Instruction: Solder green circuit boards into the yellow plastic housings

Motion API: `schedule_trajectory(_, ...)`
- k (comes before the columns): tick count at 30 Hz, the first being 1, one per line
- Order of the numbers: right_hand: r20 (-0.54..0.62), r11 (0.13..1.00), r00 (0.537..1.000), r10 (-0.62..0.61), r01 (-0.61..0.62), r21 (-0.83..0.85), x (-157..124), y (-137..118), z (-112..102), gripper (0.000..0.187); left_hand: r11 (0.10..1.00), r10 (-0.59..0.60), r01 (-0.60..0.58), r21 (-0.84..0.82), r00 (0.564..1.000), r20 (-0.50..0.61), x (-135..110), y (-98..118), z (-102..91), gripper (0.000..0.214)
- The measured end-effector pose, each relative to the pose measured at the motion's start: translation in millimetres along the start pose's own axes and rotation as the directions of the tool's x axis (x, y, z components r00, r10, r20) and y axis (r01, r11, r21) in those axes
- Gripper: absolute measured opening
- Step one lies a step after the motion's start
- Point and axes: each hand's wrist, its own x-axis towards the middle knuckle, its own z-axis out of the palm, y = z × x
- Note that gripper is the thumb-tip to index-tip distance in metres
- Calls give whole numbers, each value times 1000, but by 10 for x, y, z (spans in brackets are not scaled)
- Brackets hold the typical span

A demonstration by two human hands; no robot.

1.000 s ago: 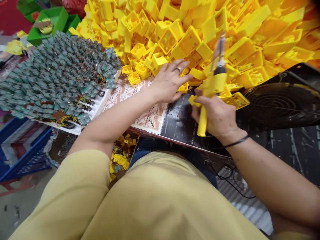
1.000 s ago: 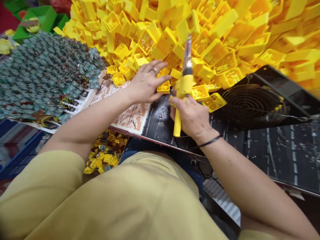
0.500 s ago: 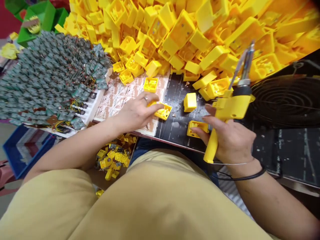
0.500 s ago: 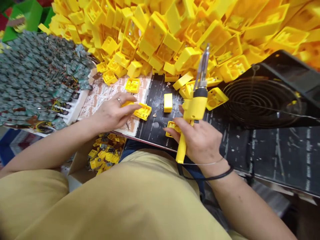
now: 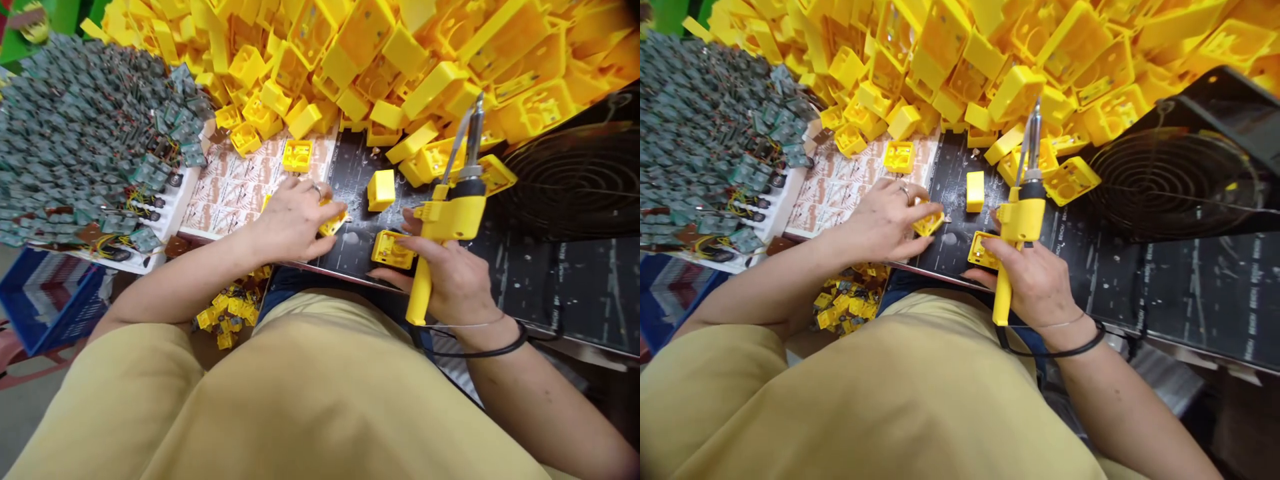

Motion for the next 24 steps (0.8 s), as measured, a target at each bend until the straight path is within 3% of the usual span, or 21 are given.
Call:
schedule_trajectory(2, 3, 999, 1000, 25, -25, 34, -57, 18, 6, 55, 976, 200, -198, -87, 980, 5, -72, 17, -1, 44)
schedule_trajectory(4, -3, 997, 999, 32, -31, 66, -108, 24, 26, 50, 946, 285, -284, -157, 958, -12, -167, -15, 2, 55)
schedule_trajectory(6, -16, 996, 1000, 22, -21, 86, -139, 15, 49, 48, 962, 197, -202, -183, 979, -44, -266, -117, 0, 61)
schedule_trajectory(9, -33, 997, 999, -2, 5, 82, -131, -14, 62, 50, 984, -41, 31, -178, 998, -48, -420, -349, -15, 76)
schedule_trajectory(13, -51, 996, 997, -62, 65, 68, -26, -61, 59, 44, 968, -219, 221, -122, 975, 30, -607, -515, -9, 62)
schedule_trajectory(15, -53, 992, 994, -100, 103, 73, 54, -88, 83, 44, 966, -210, 213, -147, 977, 33, -654, -504, -2, 56)
schedule_trajectory(18, -29, 984, 991, -132, 134, 115, 178, -133, 171, 52, 965, -4, 15, -263, 999, 43, -671, -466, -26, 45)
schedule_trajectory(21, 15, 978, 990, -142, 138, 159, 251, -166, 272, 45, 920, 164, -130, -369, 984, 63, -690, -438, -74, 59)
schedule_trajectory(24, 58, 977, 992, -115, 103, 185, 220, -156, 311, 35, 913, 54, -23, -407, 996, 66, -725, -317, -51, 70)
